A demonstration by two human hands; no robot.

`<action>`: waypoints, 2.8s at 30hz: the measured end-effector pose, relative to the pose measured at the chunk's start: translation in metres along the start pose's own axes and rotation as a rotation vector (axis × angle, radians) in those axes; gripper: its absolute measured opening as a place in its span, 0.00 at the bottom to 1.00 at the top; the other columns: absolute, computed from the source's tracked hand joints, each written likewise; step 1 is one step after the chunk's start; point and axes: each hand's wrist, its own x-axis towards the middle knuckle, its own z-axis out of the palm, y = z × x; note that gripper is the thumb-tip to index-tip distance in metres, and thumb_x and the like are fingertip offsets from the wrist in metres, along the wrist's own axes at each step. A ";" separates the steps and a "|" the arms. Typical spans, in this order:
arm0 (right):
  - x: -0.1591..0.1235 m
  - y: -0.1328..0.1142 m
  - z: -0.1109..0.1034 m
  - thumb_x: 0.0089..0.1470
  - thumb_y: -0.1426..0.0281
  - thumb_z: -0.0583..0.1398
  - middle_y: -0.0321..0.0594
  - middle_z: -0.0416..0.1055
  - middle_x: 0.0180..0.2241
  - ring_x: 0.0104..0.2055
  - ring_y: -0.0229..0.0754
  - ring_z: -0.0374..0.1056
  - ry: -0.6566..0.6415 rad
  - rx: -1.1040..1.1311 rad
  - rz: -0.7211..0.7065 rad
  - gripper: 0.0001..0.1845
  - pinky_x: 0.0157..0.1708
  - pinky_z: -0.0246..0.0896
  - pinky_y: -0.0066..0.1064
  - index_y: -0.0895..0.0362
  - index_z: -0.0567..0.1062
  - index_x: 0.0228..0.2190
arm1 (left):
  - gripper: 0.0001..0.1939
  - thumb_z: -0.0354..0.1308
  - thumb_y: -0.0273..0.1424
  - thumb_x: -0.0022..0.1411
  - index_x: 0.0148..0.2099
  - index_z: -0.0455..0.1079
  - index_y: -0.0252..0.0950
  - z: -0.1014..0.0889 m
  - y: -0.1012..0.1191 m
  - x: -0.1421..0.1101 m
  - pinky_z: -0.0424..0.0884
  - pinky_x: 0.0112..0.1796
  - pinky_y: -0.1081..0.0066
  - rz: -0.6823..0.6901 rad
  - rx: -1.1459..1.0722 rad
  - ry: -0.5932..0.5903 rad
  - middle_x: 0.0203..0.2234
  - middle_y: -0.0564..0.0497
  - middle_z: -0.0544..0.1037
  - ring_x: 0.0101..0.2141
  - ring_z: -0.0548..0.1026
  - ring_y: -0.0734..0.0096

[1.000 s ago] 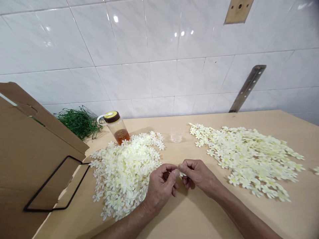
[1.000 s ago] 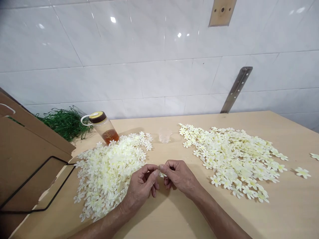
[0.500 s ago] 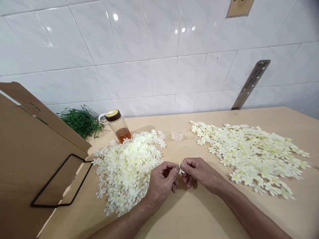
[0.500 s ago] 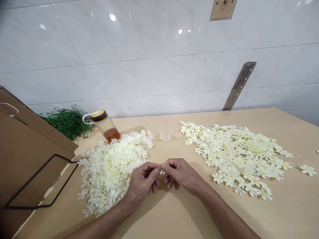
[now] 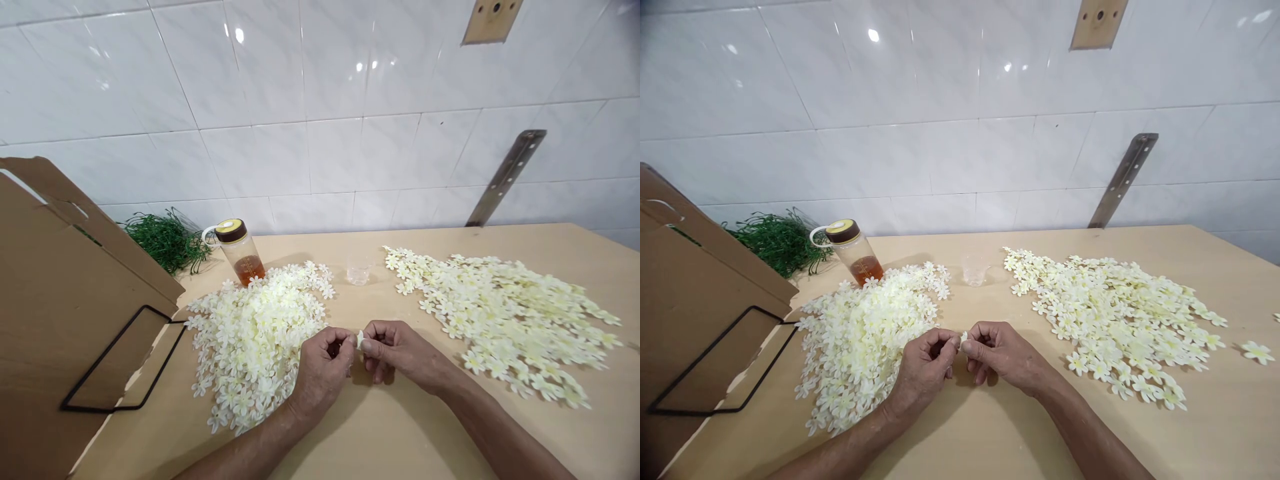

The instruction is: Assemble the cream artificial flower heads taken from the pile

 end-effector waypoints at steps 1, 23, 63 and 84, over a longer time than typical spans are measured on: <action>0.000 -0.001 -0.001 0.52 0.49 0.61 0.39 0.74 0.27 0.23 0.37 0.72 -0.015 0.005 -0.007 0.24 0.21 0.59 0.24 0.59 0.71 0.32 | 0.13 0.56 0.37 0.61 0.34 0.74 0.32 0.000 -0.001 0.001 0.62 0.19 0.79 -0.018 -0.011 0.003 0.18 0.54 0.71 0.17 0.64 0.79; 0.002 -0.005 0.007 0.56 0.61 0.57 0.34 0.69 0.23 0.22 0.35 0.68 0.180 -0.105 0.005 0.12 0.22 0.61 0.24 0.57 0.70 0.28 | 0.18 0.56 0.43 0.62 0.32 0.69 0.32 0.000 -0.002 0.008 0.55 0.13 0.80 -0.147 -0.169 -0.061 0.12 0.58 0.66 0.10 0.57 0.83; -0.003 -0.010 0.020 0.57 0.67 0.56 0.37 0.74 0.26 0.26 0.40 0.68 0.467 -0.668 -0.303 0.10 0.28 0.60 0.30 0.54 0.76 0.27 | 0.12 0.56 0.36 0.63 0.46 0.71 0.35 -0.002 0.006 -0.007 0.66 0.25 0.76 0.148 0.077 -0.062 0.28 0.49 0.75 0.24 0.70 0.76; -0.003 -0.007 0.012 0.57 0.60 0.56 0.39 0.76 0.30 0.31 0.43 0.71 0.329 -0.446 -0.188 0.14 0.29 0.67 0.30 0.53 0.80 0.32 | 0.18 0.60 0.39 0.59 0.47 0.75 0.33 -0.005 -0.004 0.001 0.69 0.23 0.75 0.071 -0.024 -0.086 0.21 0.49 0.76 0.20 0.72 0.72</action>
